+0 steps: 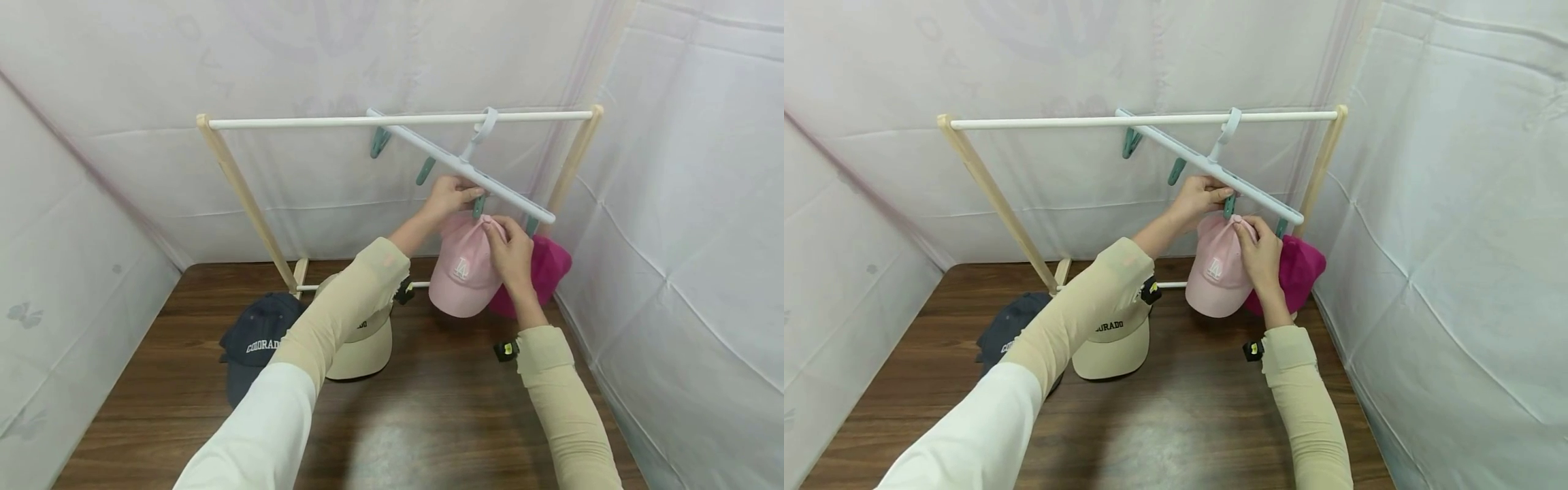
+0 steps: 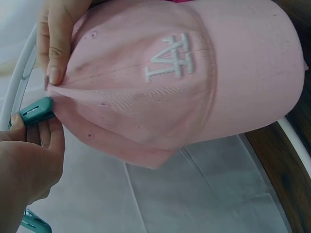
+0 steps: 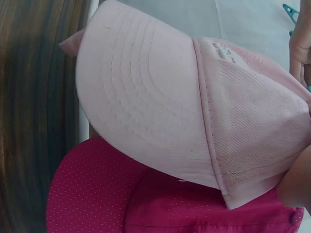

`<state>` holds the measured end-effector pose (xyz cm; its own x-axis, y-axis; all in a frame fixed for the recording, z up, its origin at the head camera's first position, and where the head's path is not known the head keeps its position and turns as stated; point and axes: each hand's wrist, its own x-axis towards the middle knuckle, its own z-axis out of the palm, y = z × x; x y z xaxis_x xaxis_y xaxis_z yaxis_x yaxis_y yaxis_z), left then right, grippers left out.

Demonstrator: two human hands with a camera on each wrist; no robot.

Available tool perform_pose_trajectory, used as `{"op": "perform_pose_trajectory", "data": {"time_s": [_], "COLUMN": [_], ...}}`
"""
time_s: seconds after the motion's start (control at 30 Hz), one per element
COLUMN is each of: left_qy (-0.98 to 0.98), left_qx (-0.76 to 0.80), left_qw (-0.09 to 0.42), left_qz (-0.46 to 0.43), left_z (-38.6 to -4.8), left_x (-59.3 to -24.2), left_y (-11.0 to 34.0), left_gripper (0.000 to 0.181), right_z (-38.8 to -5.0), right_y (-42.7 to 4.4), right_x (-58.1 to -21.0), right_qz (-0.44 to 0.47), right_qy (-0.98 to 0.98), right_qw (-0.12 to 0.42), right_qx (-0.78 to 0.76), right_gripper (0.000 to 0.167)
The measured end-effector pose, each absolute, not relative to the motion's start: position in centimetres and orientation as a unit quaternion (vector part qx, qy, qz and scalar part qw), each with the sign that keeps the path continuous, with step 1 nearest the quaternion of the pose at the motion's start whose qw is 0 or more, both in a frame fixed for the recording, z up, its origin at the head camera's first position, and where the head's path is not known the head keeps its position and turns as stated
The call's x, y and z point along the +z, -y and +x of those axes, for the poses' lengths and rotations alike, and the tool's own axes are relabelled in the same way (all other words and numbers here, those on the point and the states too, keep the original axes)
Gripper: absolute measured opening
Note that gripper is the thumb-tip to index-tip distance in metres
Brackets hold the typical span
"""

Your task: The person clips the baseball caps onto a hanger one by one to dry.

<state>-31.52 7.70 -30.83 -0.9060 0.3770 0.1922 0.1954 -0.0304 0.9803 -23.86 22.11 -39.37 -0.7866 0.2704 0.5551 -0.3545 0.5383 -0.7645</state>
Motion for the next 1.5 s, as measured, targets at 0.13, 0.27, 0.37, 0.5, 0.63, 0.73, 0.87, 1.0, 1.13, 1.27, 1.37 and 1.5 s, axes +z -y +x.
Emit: {"op": "perform_pose_trajectory", "data": {"time_s": [0.13, 0.27, 0.37, 0.5, 0.63, 0.73, 0.87, 1.0, 1.13, 1.27, 1.37, 1.5], "left_qy": [-0.69, -0.678, -0.671, -0.671, -0.665, -0.662, -0.663, -0.673, -0.68, -0.678, -0.682, -0.695], "left_qx": [0.688, 0.697, 0.702, 0.702, 0.704, 0.705, 0.705, 0.694, 0.681, 0.684, 0.68, 0.663], "left_qw": [0.067, 0.071, 0.073, 0.066, 0.063, 0.061, 0.061, 0.06, 0.059, 0.059, 0.057, 0.036], "left_qz": [0.214, 0.222, 0.226, 0.23, 0.242, 0.248, 0.245, 0.249, 0.266, 0.264, 0.263, 0.275], "left_z": [-31.5, -31.6, -31.6, -31.6, -31.7, -31.8, -31.7, -31.8, -31.9, -31.5, -31.3, -31.2], "left_x": [-30.9, -31.0, -31.0, -31.0, -31.1, -31.2, -31.3, -31.3, -31.3, -31.5, -31.7, -31.6], "left_y": [-7.6, -7.6, -7.5, -7.4, -7.4, -7.4, -7.4, -7.5, -8.0, -8.1, -8.2, -8.3], "left_gripper": [0.024, 0.024, 0.025, 0.025, 0.025, 0.026, 0.026, 0.026, 0.027, 0.028, 0.029, 0.029], "right_z": [-24.1, -24.3, -24.4, -24.5, -24.7, -24.8, -24.8, -24.8, -24.8, -24.4, -24.2, -24.0], "right_y": [-22.3, -22.4, -22.6, -22.7, -22.8, -22.6, -22.4, -22.5, -22.9, -23.1, -23.3, -23.5], "right_x": [-39.1, -39.0, -38.9, -38.5, -38.0, -37.7, -37.7, -38.0, -38.1, -38.4, -38.4, -37.9], "right_qz": [0.028, 0.025, 0.029, 0.038, 0.031, 0.023, 0.02, 0.018, 0.013, 0.016, 0.023, 0.034], "right_qy": [0.811, 0.812, 0.814, 0.817, 0.811, 0.806, 0.8, 0.797, 0.795, 0.8, 0.804, 0.811], "right_qw": [0.332, 0.329, 0.315, 0.285, 0.279, 0.284, 0.283, 0.281, 0.283, 0.266, 0.263, 0.254], "right_qx": [0.481, 0.482, 0.487, 0.501, 0.513, 0.519, 0.528, 0.534, 0.536, 0.537, 0.532, 0.527], "right_gripper": [0.028, 0.03, 0.032, 0.033, 0.035, 0.036, 0.037, 0.039, 0.041, 0.043, 0.043, 0.047]}}
